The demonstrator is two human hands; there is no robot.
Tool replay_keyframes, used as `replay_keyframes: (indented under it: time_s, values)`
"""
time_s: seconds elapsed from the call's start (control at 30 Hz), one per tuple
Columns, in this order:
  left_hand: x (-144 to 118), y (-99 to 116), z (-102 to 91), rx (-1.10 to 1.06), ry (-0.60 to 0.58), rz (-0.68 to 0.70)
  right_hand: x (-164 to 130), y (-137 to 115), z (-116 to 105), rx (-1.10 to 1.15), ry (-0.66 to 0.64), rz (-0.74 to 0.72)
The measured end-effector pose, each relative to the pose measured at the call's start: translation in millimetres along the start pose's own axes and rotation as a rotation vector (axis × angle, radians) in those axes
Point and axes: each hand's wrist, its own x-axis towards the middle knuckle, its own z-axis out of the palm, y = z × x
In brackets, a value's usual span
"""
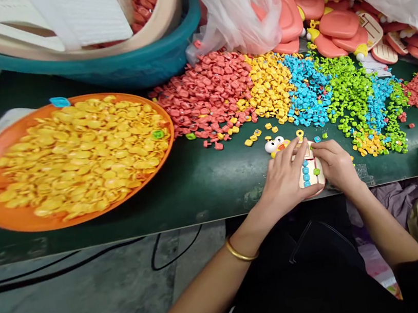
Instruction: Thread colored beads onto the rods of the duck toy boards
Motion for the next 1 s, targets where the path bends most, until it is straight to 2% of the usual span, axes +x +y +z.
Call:
replay_keyframes:
  time_s: [0.1,0.23,0.3,0.43,0.53,0.63,0.77,0.83,0.9,1.0]
  values:
    - [2,4,-2.6,0.050,-0.026,0.014,8,5,-10,0.035,-0.098,0.059]
    - [2,4,-0.8,0.063,-0.024,0.066,25,26,-16,-0.036,0.049,0.281]
    - [1,2,0.3,0.046,0.000,0.085,32,34,-15,-0.056,0.064,0.347]
    - [1,3,-0.7,-0.007,0.001,0.047,32,26,-9,0.176,0.016,0.410]
    - [3,4,-2.0,-0.010,-0.015,0.009,22,7,-2,0.229,0.001,0.387]
    - [4,5,-2.8,0.021,-0.016,0.020,12,-7,1,0.059,0.031,0.287]
    - [6,5,-3.4,0.081,-0.010,0.051,-4,-13,-12,-0.075,-0.050,0.185]
    - [6,4,-3.1,0.095,-0.012,0.065,-20,-10,-25,-0.131,-0.004,0.204]
    - [6,3,-2.1,0.092,-0.016,0.078,-40,-5,-37,-0.205,0.112,0.278]
    - [4,1,-0.6,0.080,-0.008,0.090,-62,6,-44,-0.237,0.190,0.355]
